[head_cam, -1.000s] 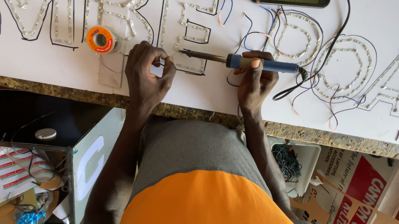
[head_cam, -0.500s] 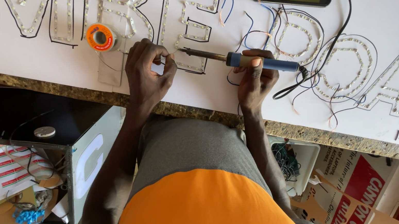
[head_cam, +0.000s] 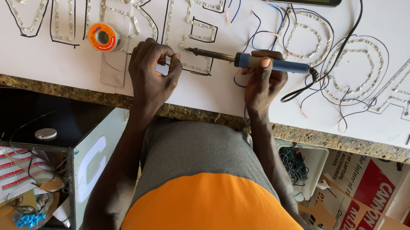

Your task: Soldering electrical wires to LED strips on a sign board at a workbench

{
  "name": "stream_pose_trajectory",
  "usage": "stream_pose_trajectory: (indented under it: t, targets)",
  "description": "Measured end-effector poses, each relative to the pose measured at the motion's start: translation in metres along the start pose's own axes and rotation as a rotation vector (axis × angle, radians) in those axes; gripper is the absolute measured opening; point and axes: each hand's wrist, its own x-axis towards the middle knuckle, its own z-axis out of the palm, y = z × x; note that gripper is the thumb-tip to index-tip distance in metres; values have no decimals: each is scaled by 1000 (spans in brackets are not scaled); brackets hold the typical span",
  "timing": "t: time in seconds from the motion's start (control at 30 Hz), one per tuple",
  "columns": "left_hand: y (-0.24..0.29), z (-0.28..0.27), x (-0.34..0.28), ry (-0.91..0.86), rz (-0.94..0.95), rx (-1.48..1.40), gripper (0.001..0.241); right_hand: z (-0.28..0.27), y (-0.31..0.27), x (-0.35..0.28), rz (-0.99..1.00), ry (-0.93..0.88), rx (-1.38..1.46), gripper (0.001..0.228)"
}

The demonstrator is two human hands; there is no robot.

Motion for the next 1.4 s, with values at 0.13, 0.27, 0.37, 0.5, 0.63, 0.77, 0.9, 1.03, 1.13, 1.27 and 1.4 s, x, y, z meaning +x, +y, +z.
stream_pose_trajectory:
  t: [0.13, 0.27, 0.37, 0.5, 0.63, 0.77, 0.9, 1.03, 1.13, 1.27, 1.4]
  targets:
    - [-2, 1, -1, 2, -2, 20, 19, 2, -5, 1, 5, -3, -27, 40]
    - [-1, 1, -1, -2, -6, 21, 20, 1, -8, 1, 15, -6, -44, 39]
    - [0, 0, 0, -5, -8, 23, 20, 4, -13, 2, 22, -14, -65, 42]
    - [-1, -1, 0, -16, -7, 11, 19, 12, -25, 8, 33, -32, -75, 47]
    - [1, 1, 0, 5, -27, 21, 19, 13, -29, 9, 40, -42, -78, 50]
    - [-2, 2, -1, 14, -2, 26, 20, 11, -25, 7, 28, -40, -71, 50]
    - [-3, 3, -1, 7, 18, 32, 20, 11, -21, 6, 18, -20, -40, 46]
    - [1, 3, 1, 16, 6, 32, 20, 17, -28, 7, 27, -36, -54, 49]
    - [0, 3, 1, 8, 6, 51, 20, 15, -23, 5, 24, -17, -27, 45]
    - [-1, 4, 1, 18, 16, 58, 20, 14, -20, 5, 12, -15, -10, 47]
    - [-1, 4, 2, 19, 20, 54, 21, 12, -19, 5, 14, -10, 0, 47]
